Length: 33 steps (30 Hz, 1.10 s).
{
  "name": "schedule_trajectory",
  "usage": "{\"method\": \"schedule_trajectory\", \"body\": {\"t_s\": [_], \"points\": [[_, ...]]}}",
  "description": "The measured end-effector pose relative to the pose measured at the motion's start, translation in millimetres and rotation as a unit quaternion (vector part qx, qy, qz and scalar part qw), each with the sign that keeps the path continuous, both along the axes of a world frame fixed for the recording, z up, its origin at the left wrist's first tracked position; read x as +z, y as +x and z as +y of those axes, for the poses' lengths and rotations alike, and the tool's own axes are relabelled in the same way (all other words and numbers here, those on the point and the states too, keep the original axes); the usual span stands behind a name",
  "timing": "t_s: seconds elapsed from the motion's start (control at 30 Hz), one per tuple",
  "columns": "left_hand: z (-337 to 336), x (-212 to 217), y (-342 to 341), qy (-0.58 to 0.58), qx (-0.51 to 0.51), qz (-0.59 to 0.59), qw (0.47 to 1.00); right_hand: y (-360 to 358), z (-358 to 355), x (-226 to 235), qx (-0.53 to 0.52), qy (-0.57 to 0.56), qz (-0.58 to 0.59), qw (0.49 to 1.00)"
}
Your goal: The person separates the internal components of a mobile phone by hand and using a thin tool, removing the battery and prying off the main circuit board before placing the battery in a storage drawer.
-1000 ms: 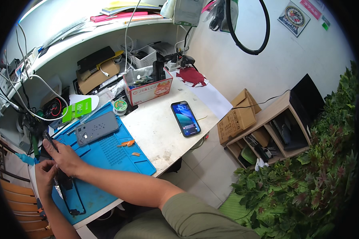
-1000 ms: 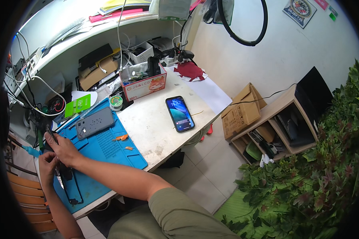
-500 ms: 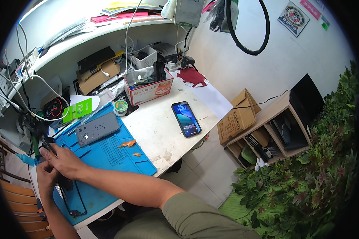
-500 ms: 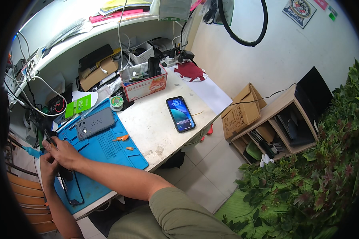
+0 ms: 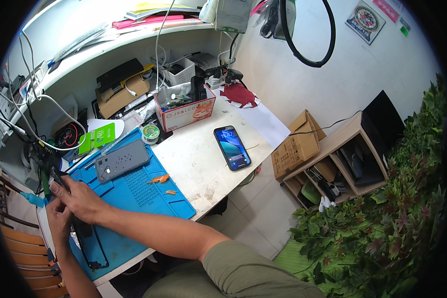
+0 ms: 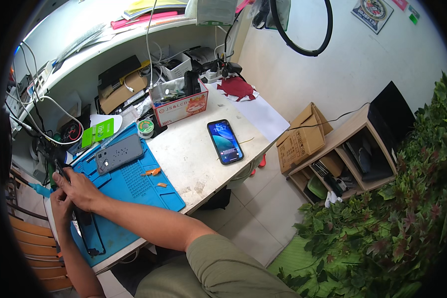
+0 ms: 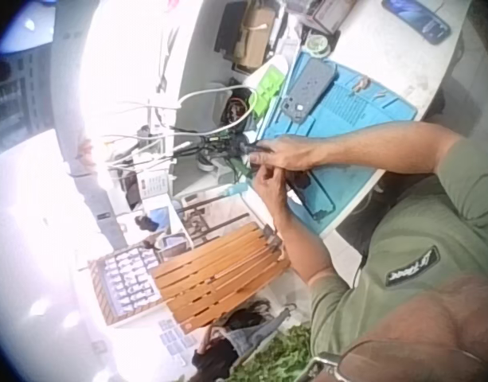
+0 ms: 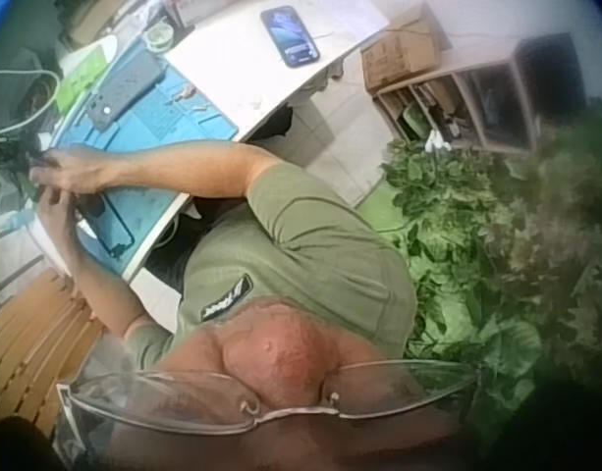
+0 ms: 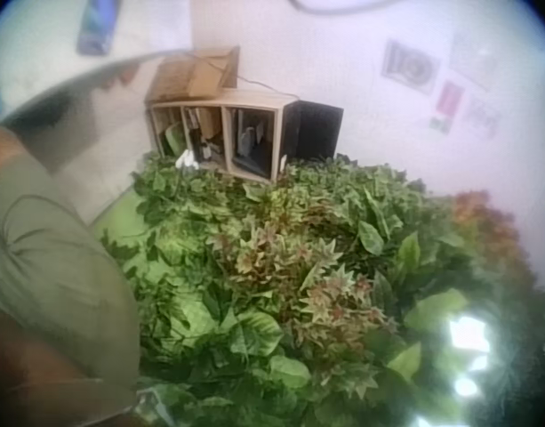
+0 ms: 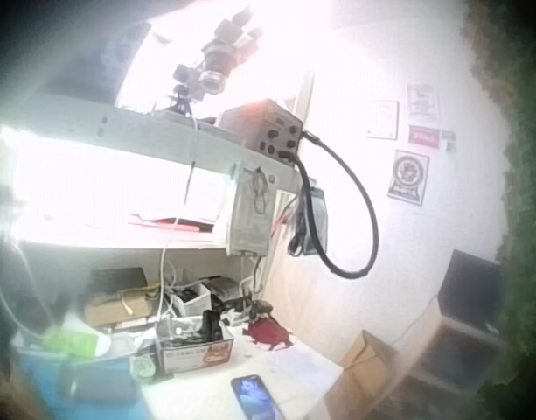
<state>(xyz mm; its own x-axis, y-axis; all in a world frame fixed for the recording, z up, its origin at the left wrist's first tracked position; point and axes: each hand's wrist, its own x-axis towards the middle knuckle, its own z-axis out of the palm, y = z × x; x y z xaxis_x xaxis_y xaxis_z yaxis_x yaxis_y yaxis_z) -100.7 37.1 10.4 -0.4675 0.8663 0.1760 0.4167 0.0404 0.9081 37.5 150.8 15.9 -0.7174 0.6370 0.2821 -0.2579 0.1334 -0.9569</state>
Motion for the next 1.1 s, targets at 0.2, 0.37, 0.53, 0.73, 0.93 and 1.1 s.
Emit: {"method": "schedule_trajectory", "body": {"t_s": [0.2,0.37,0.53,0.73,0.93,1.1], "points": [[0.7,-1.6,-5.0,-0.018,0.018,-0.06,0.998,0.1,2.7,5.1,0.006,-0.045,0.032,0.998],[-1.1,-6.5,-21.5,-0.02,-0.006,-0.118,0.993,0.2,7.8,8.5,0.029,-0.111,0.014,0.993],[-3.0,-3.7,-16.8,-0.05,-0.013,-0.067,0.996,-0.4,15.1,5.5,0.047,-0.119,-0.003,0.992],[-2.6,0.1,-11.9,-0.049,-0.043,-0.045,0.997,10.4,18.4,10.7,0.081,-0.13,-0.006,0.988],[-19.9,2.8,-12.9,-0.033,-0.043,0.009,0.998,-7.3,2.7,11.4,0.091,-0.094,-0.029,0.991],[-2.4,14.5,-10.4,-0.072,-0.095,0.111,0.987,2.3,30.0,-0.1,0.129,-0.065,-0.073,0.987]]}}
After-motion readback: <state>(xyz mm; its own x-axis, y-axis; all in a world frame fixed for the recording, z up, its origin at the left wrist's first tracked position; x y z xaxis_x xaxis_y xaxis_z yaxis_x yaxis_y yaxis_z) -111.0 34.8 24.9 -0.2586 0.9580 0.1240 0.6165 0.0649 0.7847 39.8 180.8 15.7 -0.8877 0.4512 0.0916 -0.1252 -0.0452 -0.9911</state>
